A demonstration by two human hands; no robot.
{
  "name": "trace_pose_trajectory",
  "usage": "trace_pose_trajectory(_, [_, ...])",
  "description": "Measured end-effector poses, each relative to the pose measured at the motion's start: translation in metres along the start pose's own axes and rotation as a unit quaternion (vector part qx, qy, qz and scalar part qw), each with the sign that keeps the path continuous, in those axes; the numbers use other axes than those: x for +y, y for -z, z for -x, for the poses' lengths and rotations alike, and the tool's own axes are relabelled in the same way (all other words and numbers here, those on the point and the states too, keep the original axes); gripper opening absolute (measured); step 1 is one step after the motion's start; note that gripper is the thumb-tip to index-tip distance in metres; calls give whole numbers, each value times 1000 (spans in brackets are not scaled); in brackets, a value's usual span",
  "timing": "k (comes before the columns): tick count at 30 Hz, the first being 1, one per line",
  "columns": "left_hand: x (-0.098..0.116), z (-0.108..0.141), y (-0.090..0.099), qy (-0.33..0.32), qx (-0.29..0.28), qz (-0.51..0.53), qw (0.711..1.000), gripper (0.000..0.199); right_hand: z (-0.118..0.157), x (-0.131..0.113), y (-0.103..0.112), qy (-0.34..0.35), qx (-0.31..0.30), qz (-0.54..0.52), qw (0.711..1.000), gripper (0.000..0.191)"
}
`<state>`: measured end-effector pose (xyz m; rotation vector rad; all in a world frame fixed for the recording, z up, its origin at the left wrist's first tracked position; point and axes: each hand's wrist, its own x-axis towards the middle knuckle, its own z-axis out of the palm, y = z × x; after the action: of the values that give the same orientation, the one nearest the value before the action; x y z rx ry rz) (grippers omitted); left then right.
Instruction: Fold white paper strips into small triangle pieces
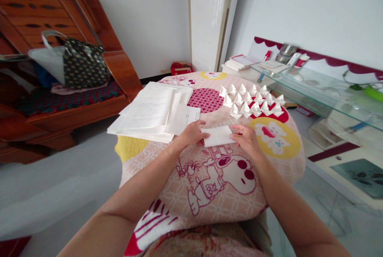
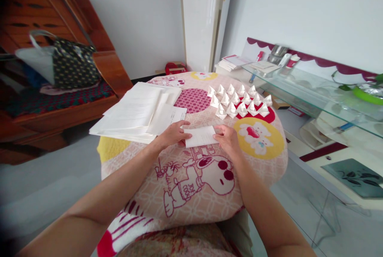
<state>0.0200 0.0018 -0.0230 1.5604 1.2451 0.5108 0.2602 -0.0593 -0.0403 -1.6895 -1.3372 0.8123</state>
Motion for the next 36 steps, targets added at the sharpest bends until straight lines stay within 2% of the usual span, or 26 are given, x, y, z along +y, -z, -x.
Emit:
trace_pose_trajectory(5, [4, 5, 0, -34, 17, -109, 993, 72, -2, 4, -1, 24, 5, 71, 997, 35])
trace_pose_trajectory(12, [1, 3, -5, -60, 77, -247, 964, 84, -4, 5, -5, 85, 20, 137, 987, 20])
trace_pose_trajectory(36, [-7, -1, -5, -85, 105, -245, 960, 84, -5, 5, -6, 109, 33, 160, 980, 19])
